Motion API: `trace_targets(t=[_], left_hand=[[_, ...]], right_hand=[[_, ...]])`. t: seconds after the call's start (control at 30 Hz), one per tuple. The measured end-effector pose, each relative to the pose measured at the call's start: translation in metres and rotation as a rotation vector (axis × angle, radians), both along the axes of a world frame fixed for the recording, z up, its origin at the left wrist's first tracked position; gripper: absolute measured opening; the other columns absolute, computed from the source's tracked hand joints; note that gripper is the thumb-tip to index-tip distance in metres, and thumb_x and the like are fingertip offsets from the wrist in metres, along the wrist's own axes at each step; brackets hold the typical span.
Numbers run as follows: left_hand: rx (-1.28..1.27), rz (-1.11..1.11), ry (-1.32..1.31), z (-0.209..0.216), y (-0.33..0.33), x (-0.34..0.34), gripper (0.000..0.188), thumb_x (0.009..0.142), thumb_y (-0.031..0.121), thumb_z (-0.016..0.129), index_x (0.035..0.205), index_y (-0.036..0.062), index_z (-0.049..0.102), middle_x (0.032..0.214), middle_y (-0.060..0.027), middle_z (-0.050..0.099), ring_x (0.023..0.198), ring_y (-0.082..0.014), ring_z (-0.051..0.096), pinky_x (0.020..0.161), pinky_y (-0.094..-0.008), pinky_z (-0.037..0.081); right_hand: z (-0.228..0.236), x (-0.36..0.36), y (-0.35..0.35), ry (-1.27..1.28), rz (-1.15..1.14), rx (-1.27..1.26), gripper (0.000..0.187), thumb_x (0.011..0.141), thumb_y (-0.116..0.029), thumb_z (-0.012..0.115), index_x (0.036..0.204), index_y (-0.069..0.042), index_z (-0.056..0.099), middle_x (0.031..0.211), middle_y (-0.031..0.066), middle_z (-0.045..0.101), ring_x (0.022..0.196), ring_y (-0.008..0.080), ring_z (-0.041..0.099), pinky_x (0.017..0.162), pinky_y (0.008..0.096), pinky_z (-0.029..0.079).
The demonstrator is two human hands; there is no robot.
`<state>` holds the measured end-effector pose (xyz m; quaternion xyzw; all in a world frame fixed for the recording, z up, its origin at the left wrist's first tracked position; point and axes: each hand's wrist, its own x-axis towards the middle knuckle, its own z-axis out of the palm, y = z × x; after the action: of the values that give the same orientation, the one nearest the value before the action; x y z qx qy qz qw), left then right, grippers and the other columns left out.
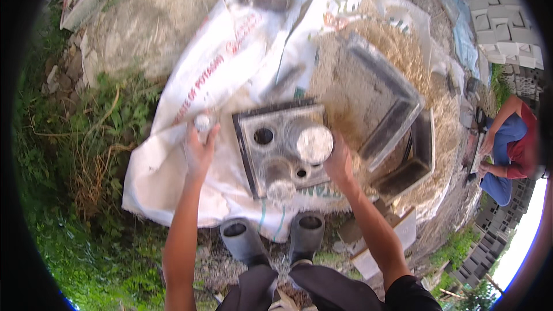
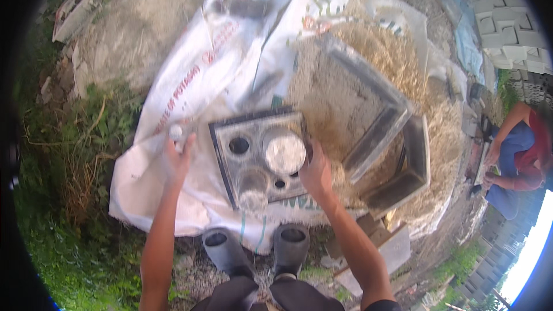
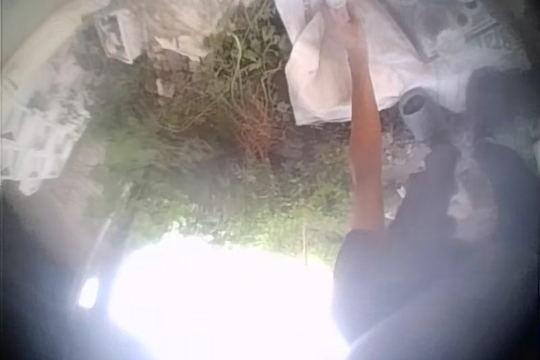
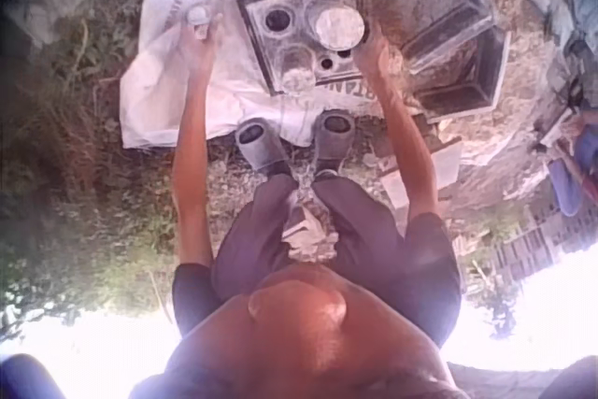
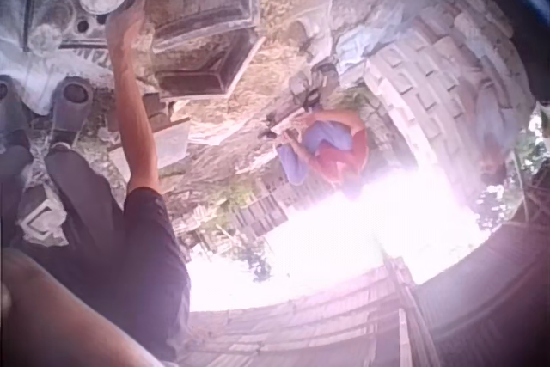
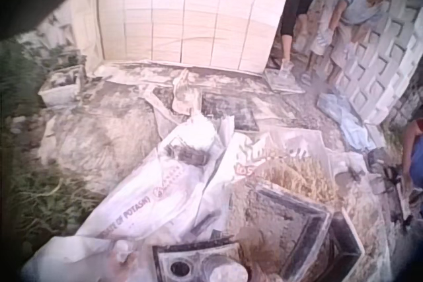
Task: The person cleans and clears debris from a metal mold containing cylindrical forms, then fits a large L-shaped frame over it and clears sand from the base area using their hands and a small scraper tool.
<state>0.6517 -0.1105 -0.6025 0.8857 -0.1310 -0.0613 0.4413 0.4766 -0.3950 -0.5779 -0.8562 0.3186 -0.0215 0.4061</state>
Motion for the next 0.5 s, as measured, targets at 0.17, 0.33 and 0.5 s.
trace_targets(t=[0.17, 0.33, 0.5], left_hand=[[-0.012, 0.003, -0.085, -0.008, -0.006, 0.002, 0.044, 0.084, 0.02, 0.074, 0.12, 0.0007, 0.057, 0.115, -0.0165, 0.061, 0.108, -0.0306, 0.059, 0.092, -0.0387, 0.047], [-0.166, 0.073, -0.033, 0.001, -0.014, -0.007, 0.05, 0.083, 0.019, 0.075, 0.124, -0.0001, 0.052, 0.119, -0.0175, 0.057, 0.11, -0.0333, 0.056, 0.093, -0.0401, 0.046], [0.081, 0.231, -0.43, 0.034, -0.013, -0.043, 0.044, 0.086, 0.02, 0.072, 0.119, 0.0, 0.051, 0.119, -0.0173, 0.052, 0.108, -0.0292, 0.054, 0.083, -0.0361, 0.05]], right_hand=[[-0.007, 0.002, -0.009, -0.093, -0.009, -0.004, 0.029, 0.086, -0.002, 0.055, 0.115, 0.002, 0.055, 0.102, 0.025, 0.06, 0.088, 0.0409, 0.062, 0.078, 0.0454, 0.049], [0.008, 0.014, -0.019, -0.068, 0.085, -0.189, 0.035, 0.086, -0.006, 0.056, 0.119, 0.003, 0.052, 0.11, 0.0274, 0.055, 0.1, 0.0457, 0.056, 0.086, 0.0492, 0.046], [-0.013, 0.001, -0.01, -0.047, 0.062, -0.094, 0.034, 0.086, -0.011, 0.058, 0.118, 0.001, 0.055, 0.108, 0.0293, 0.059, 0.1, 0.0464, 0.057, 0.086, 0.0485, 0.047]])
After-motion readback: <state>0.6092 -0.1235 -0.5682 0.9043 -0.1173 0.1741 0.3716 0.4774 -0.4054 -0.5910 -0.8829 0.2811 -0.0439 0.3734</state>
